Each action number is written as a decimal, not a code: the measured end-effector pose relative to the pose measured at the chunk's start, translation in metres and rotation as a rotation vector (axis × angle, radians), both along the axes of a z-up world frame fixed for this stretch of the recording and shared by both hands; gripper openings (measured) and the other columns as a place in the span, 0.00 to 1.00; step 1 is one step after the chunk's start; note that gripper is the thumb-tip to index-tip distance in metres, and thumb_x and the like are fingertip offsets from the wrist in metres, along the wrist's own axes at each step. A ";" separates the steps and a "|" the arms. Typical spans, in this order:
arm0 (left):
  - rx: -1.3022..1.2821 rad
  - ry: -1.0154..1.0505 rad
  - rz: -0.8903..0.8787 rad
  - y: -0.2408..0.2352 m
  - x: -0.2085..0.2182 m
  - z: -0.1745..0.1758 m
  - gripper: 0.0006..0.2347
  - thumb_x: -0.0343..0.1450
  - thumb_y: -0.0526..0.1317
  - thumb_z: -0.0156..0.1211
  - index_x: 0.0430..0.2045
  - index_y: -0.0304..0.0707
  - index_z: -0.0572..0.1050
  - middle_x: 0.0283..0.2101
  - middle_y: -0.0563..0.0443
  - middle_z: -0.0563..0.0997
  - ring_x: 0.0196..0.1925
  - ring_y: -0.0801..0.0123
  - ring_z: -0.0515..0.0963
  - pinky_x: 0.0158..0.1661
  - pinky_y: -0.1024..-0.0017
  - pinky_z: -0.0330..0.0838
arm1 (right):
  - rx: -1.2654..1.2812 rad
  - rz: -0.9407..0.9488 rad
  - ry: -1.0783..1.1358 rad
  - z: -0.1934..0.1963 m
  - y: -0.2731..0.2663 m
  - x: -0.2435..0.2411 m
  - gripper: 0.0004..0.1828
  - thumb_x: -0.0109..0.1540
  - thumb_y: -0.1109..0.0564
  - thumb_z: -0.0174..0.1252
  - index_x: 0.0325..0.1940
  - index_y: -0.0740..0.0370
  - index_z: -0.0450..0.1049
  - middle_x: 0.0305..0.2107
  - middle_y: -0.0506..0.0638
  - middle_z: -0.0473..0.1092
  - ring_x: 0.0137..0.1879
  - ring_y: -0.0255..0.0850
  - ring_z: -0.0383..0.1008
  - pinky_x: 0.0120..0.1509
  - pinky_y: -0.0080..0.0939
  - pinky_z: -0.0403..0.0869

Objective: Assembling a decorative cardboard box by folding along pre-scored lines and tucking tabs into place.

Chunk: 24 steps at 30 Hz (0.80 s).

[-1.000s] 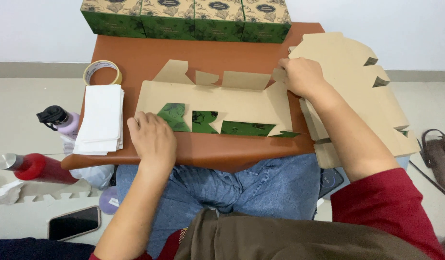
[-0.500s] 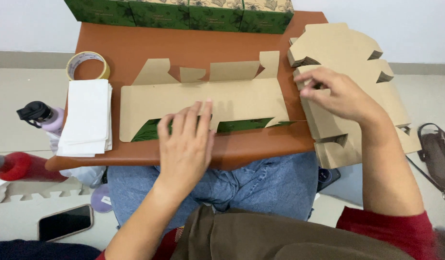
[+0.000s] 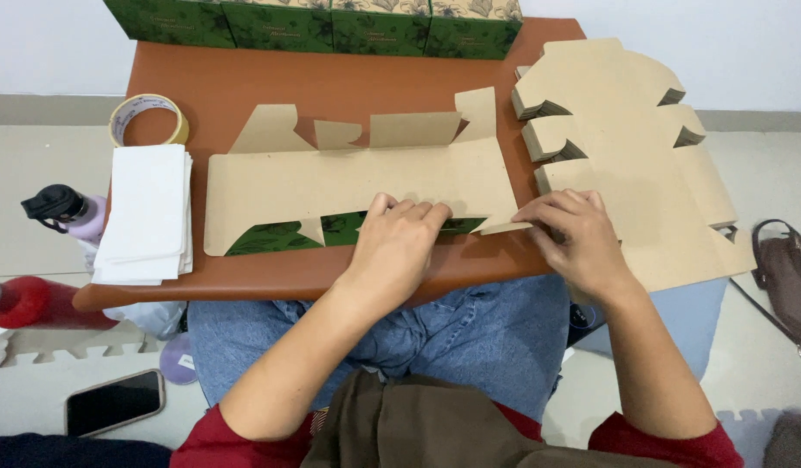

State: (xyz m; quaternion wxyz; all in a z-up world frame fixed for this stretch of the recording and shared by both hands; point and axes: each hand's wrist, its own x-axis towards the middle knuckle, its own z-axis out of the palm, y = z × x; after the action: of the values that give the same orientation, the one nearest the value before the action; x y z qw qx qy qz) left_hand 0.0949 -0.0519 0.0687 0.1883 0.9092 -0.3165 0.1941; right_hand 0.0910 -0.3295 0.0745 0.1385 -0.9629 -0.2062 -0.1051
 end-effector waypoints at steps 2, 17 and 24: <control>-0.019 0.013 -0.007 0.002 -0.001 -0.001 0.08 0.71 0.32 0.54 0.41 0.39 0.77 0.30 0.50 0.81 0.34 0.62 0.80 0.44 0.66 0.60 | 0.049 0.037 -0.065 0.003 0.013 -0.006 0.08 0.60 0.60 0.64 0.42 0.48 0.80 0.37 0.40 0.76 0.46 0.39 0.75 0.58 0.42 0.63; -0.083 0.161 -0.042 0.008 -0.004 0.008 0.09 0.71 0.27 0.50 0.38 0.36 0.78 0.27 0.46 0.82 0.32 0.57 0.83 0.43 0.68 0.64 | 0.221 0.085 -0.357 -0.010 0.050 -0.011 0.08 0.59 0.64 0.68 0.40 0.55 0.80 0.29 0.43 0.75 0.40 0.42 0.75 0.48 0.41 0.70; -0.080 0.266 -0.072 0.011 0.001 0.016 0.09 0.72 0.27 0.50 0.38 0.36 0.79 0.29 0.46 0.84 0.34 0.56 0.85 0.45 0.66 0.66 | 0.225 0.121 -0.432 -0.011 0.057 -0.004 0.07 0.59 0.65 0.68 0.38 0.54 0.81 0.30 0.43 0.75 0.40 0.41 0.75 0.48 0.41 0.69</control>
State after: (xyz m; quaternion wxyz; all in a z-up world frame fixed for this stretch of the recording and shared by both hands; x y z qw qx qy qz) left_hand 0.0960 -0.0409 0.0844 0.2716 0.9067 -0.3131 0.0777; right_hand 0.0873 -0.2730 0.0638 0.2034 -0.8827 -0.2753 -0.3221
